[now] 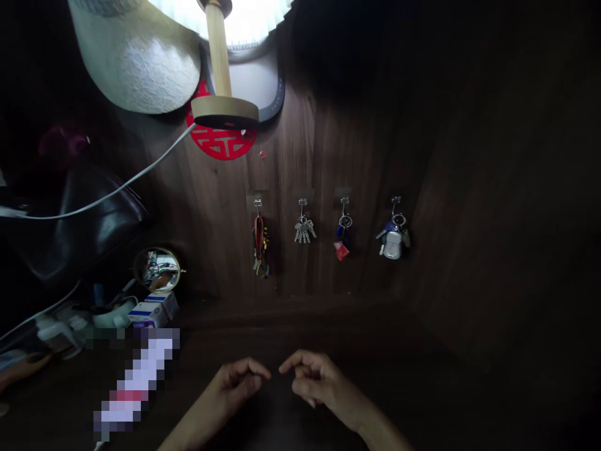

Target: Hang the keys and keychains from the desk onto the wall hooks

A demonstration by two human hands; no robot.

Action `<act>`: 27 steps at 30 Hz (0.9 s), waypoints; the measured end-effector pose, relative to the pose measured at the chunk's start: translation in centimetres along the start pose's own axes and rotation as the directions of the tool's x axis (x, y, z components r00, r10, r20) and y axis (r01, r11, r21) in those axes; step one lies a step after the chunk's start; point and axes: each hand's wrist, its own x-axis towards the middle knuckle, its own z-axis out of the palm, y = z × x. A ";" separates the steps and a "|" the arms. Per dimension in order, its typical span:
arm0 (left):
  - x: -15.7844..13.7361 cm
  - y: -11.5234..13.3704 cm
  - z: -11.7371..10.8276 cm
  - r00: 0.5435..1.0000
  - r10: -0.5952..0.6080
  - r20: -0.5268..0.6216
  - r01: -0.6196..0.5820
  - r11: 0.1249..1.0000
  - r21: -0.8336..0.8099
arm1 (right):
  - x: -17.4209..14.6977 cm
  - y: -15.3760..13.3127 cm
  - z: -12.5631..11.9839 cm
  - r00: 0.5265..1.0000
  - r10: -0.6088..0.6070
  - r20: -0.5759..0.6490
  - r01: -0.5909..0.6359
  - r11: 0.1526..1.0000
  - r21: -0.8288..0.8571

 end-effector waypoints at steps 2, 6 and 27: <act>-0.6 1.6 -0.2 1.000 0.023 0.021 -0.019 0.987 -0.162 | 0.0 -1.8 0.2 0.994 -0.094 0.060 0.082 0.980 0.181; -1.4 4.9 -0.5 0.951 0.215 -0.221 -0.302 0.797 -0.524 | 0.1 -6.2 0.0 0.947 -0.319 0.036 0.274 0.861 0.428; 0.7 6.5 -3.4 0.830 0.307 -0.465 -0.557 0.488 -0.672 | 2.3 -7.9 -1.7 0.892 -0.356 -0.279 0.438 0.835 0.333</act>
